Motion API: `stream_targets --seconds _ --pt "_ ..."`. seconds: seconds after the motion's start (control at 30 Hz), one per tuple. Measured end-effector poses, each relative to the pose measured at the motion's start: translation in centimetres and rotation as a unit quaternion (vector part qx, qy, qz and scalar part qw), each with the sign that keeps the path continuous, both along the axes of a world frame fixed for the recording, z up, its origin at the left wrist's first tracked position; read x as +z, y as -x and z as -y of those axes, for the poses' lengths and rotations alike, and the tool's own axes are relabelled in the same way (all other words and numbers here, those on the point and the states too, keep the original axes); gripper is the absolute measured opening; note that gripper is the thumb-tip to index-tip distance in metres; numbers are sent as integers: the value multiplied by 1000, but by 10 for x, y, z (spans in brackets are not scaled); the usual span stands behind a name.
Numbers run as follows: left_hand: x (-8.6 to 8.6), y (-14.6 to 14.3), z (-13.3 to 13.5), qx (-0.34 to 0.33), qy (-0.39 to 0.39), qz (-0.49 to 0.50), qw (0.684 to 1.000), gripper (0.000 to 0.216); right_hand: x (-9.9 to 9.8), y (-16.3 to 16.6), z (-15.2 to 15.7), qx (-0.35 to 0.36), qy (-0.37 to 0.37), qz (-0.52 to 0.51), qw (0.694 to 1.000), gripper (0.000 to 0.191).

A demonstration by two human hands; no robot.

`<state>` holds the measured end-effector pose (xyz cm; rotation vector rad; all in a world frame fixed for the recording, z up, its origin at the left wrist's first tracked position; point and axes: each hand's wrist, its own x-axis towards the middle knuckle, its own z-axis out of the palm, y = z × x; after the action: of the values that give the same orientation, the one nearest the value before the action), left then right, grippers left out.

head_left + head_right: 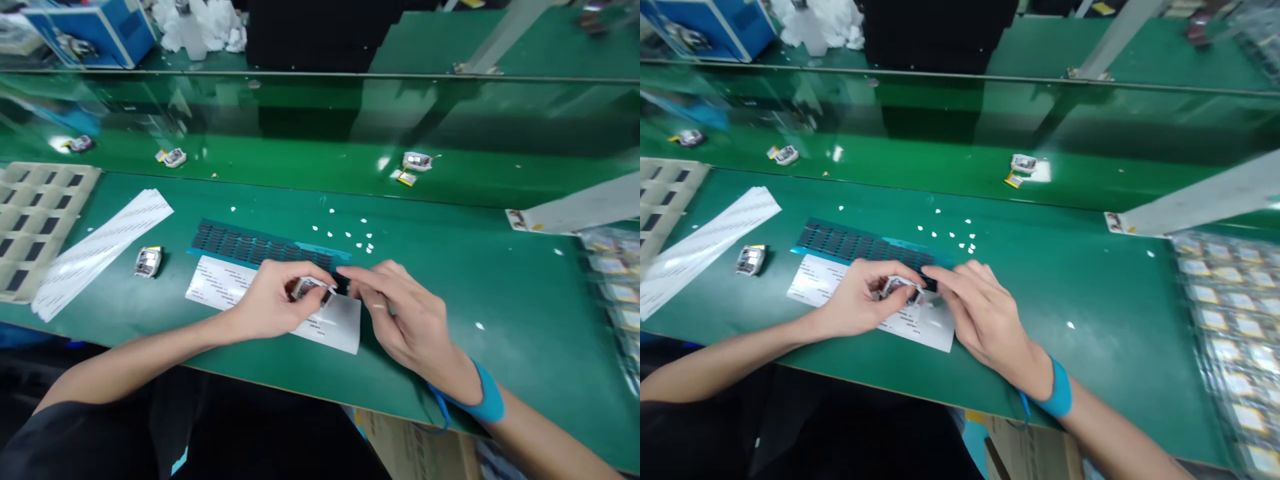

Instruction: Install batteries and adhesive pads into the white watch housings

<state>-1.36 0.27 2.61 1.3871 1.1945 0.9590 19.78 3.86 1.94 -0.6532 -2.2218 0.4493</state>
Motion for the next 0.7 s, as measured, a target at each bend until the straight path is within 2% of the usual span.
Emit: stream_targets --seconds 0.07,0.2,0.3,0.43,0.53,0.6,0.7 --pt "-2 -1 3 -6 -4 -17 1000 21 0 1 3 -18 -17 27 999 25" --pt "0 -1 5 -22 -14 -40 999 16 -2 1 3 -6 -63 41 997 11" --pt "1 0 5 -31 -15 -39 999 12 -3 0 1 -15 -84 48 995 7" --pt "-2 -1 4 -28 5 -3 1000 9 -4 -2 2 -25 -115 39 992 23" --pt "-4 -3 4 -25 21 21 999 9 -5 -6 4 -42 -152 70 985 38" --pt "-5 -4 5 -22 20 28 999 10 -7 -9 3 -47 -179 93 978 40" --pt "-6 -4 5 -17 16 25 999 13 -12 -11 1 -41 -214 104 970 31"
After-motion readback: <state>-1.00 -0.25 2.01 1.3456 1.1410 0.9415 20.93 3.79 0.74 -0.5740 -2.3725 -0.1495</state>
